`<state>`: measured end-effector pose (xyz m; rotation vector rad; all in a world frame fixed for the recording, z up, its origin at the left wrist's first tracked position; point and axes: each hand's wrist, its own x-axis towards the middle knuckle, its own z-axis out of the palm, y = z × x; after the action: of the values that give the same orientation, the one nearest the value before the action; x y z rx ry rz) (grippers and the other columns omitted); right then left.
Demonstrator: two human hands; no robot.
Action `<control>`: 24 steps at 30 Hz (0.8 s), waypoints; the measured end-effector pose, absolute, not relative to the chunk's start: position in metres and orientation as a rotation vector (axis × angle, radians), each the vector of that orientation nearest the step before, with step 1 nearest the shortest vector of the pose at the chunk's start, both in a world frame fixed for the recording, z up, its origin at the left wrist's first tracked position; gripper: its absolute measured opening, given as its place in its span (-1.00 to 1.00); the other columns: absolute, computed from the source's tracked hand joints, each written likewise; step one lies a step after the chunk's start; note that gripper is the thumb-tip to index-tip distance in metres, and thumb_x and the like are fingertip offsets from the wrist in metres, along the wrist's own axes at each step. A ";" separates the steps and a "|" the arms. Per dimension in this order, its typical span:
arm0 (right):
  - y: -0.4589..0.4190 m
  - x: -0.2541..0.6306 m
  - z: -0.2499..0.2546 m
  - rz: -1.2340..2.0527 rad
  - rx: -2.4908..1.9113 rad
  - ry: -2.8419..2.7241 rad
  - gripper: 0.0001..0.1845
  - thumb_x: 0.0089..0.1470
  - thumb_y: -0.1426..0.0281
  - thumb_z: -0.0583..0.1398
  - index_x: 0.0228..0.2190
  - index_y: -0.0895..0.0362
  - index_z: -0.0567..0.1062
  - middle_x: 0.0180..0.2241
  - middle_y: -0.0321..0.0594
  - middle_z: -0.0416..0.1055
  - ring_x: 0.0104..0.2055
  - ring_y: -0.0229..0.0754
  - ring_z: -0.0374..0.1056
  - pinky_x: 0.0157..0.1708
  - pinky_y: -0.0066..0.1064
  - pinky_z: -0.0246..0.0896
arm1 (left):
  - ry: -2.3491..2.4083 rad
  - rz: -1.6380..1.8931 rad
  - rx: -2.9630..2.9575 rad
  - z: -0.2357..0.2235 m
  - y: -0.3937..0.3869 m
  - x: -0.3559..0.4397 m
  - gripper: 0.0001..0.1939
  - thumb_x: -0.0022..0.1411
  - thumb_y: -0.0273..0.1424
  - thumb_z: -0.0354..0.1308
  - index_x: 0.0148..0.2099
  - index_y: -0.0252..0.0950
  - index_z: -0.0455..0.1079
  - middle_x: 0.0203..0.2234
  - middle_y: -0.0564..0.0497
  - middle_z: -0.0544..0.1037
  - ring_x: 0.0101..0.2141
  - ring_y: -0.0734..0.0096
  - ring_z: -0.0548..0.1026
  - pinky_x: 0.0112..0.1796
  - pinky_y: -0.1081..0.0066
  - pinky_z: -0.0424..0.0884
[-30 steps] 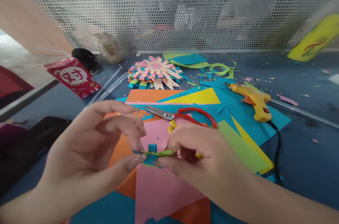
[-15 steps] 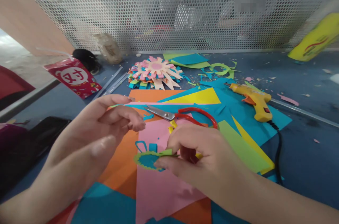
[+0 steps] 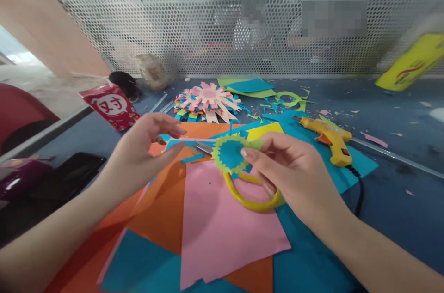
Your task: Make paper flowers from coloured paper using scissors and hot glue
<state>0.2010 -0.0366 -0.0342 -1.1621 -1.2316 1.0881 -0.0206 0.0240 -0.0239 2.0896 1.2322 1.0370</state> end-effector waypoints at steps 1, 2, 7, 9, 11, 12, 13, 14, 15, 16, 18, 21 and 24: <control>-0.035 0.202 -0.035 1.092 -1.155 -1.233 -0.74 -0.05 0.22 0.28 -0.54 0.09 0.35 -0.74 -0.45 0.06 -0.75 -0.44 0.02 -0.81 -0.61 -0.16 | 1.293 0.949 2.184 -0.024 0.026 -0.022 -0.76 0.08 -0.45 0.12 -0.16 -0.26 0.22 -0.29 0.05 0.47 -0.26 0.40 0.43 -0.26 0.39 0.30; -0.034 0.203 -0.035 1.096 -1.154 -1.239 -0.74 -0.04 0.23 0.28 -0.54 0.10 0.34 -0.73 -0.45 0.07 -0.76 -0.44 0.02 -0.81 -0.61 -0.17 | 1.335 0.858 2.251 -0.025 0.027 -0.023 -0.74 0.08 -0.43 0.13 -0.14 -0.26 0.23 -0.29 0.05 0.48 -0.27 0.39 0.44 -0.26 0.38 0.30; -0.032 0.207 -0.032 1.028 -1.168 -1.270 -0.72 -0.02 0.22 0.26 -0.55 0.12 0.34 -0.73 -0.47 0.06 -0.74 -0.47 0.00 -0.76 -0.61 -0.14 | 1.355 0.605 2.477 -0.031 0.031 -0.023 -0.70 0.12 -0.43 0.06 -0.06 -0.23 0.21 -0.27 0.06 0.53 -0.21 0.28 0.45 -0.19 0.26 0.29; -0.030 0.208 -0.030 0.999 -1.173 -1.277 -0.72 -0.01 0.21 0.25 -0.54 0.12 0.34 -0.74 -0.47 0.05 -0.74 -0.47 -0.02 -0.74 -0.60 -0.12 | 1.348 0.542 2.551 -0.035 0.034 -0.023 -0.68 0.15 -0.44 0.01 -0.02 -0.23 0.19 -0.27 0.06 0.55 -0.16 0.24 0.43 -0.15 0.20 0.26; -0.028 0.208 -0.029 0.999 -1.172 -1.270 -0.71 -0.01 0.20 0.25 -0.53 0.13 0.34 -0.75 -0.47 0.05 -0.75 -0.46 -0.03 -0.74 -0.59 -0.13 | 1.327 0.499 2.589 -0.039 0.037 -0.023 -0.64 0.16 -0.40 0.02 0.04 -0.23 0.17 -0.29 0.06 0.57 -0.14 0.22 0.43 -0.12 0.18 0.24; -0.027 0.208 -0.029 1.007 -1.167 -1.265 -0.71 -0.02 0.20 0.25 -0.53 0.13 0.34 -0.76 -0.47 0.06 -0.76 -0.46 -0.03 -0.75 -0.59 -0.16 | 1.317 0.492 2.602 -0.040 0.038 -0.022 -0.61 0.16 -0.36 0.04 0.06 -0.22 0.16 -0.31 0.06 0.57 -0.14 0.21 0.43 -0.12 0.17 0.23; -0.026 0.207 -0.029 1.019 -1.162 -1.260 -0.71 -0.03 0.21 0.26 -0.54 0.13 0.33 -0.76 -0.47 0.06 -0.76 -0.45 -0.03 -0.76 -0.59 -0.18 | 1.311 0.483 2.619 -0.042 0.038 -0.021 -0.58 0.15 -0.32 0.05 0.07 -0.22 0.15 -0.31 0.06 0.57 -0.14 0.20 0.42 -0.11 0.17 0.23; -0.026 0.206 -0.029 1.033 -1.158 -1.258 -0.71 -0.04 0.22 0.26 -0.54 0.14 0.33 -0.76 -0.47 0.06 -0.76 -0.45 -0.03 -0.77 -0.59 -0.20 | 1.310 0.476 2.639 -0.043 0.038 -0.019 -0.55 0.15 -0.29 0.07 0.09 -0.22 0.15 -0.32 0.05 0.58 -0.13 0.19 0.42 -0.10 0.16 0.22; -0.026 0.205 -0.029 1.048 -1.156 -1.260 -0.71 -0.05 0.22 0.27 -0.55 0.14 0.32 -0.76 -0.47 0.06 -0.77 -0.45 -0.03 -0.77 -0.60 -0.22 | 1.312 0.472 2.660 -0.044 0.038 -0.017 -0.53 0.14 -0.27 0.07 0.10 -0.22 0.14 -0.32 0.03 0.58 -0.13 0.17 0.42 -0.10 0.14 0.21; -0.026 0.204 -0.030 1.063 -1.155 -1.267 -0.69 -0.06 0.22 0.27 -0.55 0.14 0.31 -0.77 -0.48 0.06 -0.77 -0.45 -0.03 -0.78 -0.60 -0.23 | 1.317 0.468 2.681 -0.044 0.037 -0.015 -0.52 0.15 -0.28 0.06 0.11 -0.24 0.14 -0.32 0.01 0.58 -0.12 0.15 0.41 -0.10 0.13 0.20; -0.027 0.203 -0.030 1.087 -1.159 -1.289 -0.68 -0.07 0.20 0.27 -0.55 0.15 0.30 -0.78 -0.48 0.05 -0.77 -0.46 -0.04 -0.78 -0.60 -0.25 | 1.322 0.461 2.728 -0.045 0.036 -0.012 -0.54 0.17 -0.32 0.03 0.12 -0.29 0.14 -0.34 -0.04 0.58 -0.13 0.12 0.42 -0.11 0.11 0.19; -0.029 0.203 -0.030 1.095 -1.169 -1.333 -0.68 -0.03 0.20 0.25 -0.55 0.16 0.32 -0.79 -0.49 0.03 -0.76 -0.46 -0.05 -0.75 -0.60 -0.17 | 1.320 0.462 2.796 -0.047 0.035 -0.007 -0.58 0.19 -0.41 -0.02 0.11 -0.38 0.17 -0.34 -0.13 0.56 -0.16 0.10 0.44 -0.13 0.11 0.20; -0.031 0.203 -0.029 1.101 -1.189 -1.383 -0.71 0.01 0.22 0.23 -0.53 0.16 0.33 -0.78 -0.49 0.05 -0.74 -0.46 -0.04 -0.69 -0.57 -0.05 | 1.306 0.484 2.848 -0.051 0.035 -0.004 -0.60 0.19 -0.51 -0.08 0.10 -0.37 0.21 -0.35 -0.16 0.55 -0.23 0.12 0.47 -0.14 0.11 0.22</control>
<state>0.2030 -0.0310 -0.0286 -1.1891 -1.3830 1.1012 -0.0041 0.0351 -0.0507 2.8477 1.3058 0.4836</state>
